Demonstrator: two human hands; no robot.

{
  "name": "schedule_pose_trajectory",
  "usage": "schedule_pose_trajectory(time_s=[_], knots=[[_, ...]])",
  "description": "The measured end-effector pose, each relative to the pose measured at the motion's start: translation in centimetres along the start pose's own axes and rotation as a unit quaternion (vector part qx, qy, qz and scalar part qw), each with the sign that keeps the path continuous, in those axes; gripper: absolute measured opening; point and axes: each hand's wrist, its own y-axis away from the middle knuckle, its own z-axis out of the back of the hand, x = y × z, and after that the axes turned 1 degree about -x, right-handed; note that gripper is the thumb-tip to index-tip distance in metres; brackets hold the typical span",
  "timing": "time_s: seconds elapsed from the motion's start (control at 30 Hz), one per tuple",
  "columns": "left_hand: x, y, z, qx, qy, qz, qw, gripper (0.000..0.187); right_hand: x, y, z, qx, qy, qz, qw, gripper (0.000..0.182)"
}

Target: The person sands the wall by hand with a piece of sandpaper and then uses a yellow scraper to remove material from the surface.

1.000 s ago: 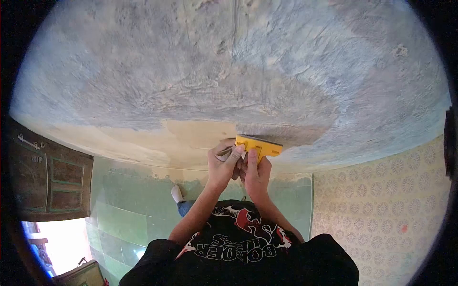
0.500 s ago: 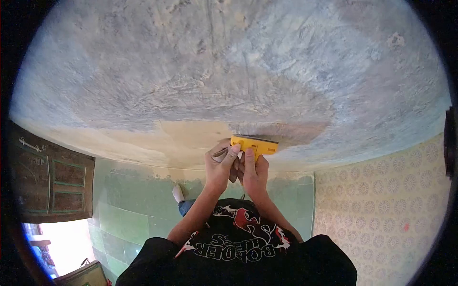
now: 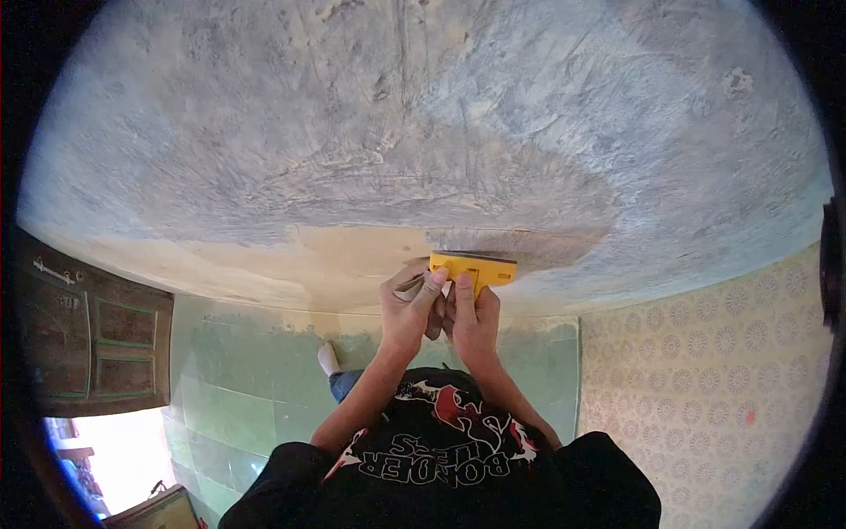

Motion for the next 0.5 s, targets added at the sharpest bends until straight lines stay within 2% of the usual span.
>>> schedule_pose_trajectory(time_s=[0.13, 0.23, 0.4, 0.5], knots=[[0.56, 0.13, 0.12, -0.005, 0.0, 0.006, 1.0, 0.023, -0.22, 0.06, -0.23, -0.018, 0.004, 0.024, 1.0, 0.036], [0.91, -0.2, 0.14, -0.013, -0.013, -0.034, 0.999, 0.024, 0.12, -0.14, -0.6, -0.007, -0.05, -0.002, 0.999, 0.037], [0.56, 0.36, 0.27, -0.004, -0.001, 0.007, 1.0, 0.024, -0.31, 0.24, -0.04, -0.002, -0.034, -0.023, 0.999, 0.039], [0.56, -0.35, 0.29, -0.002, -0.011, -0.021, 1.0, 0.023, -0.67, -0.24, -0.64, -0.002, -0.029, 0.028, 0.999, 0.034]])
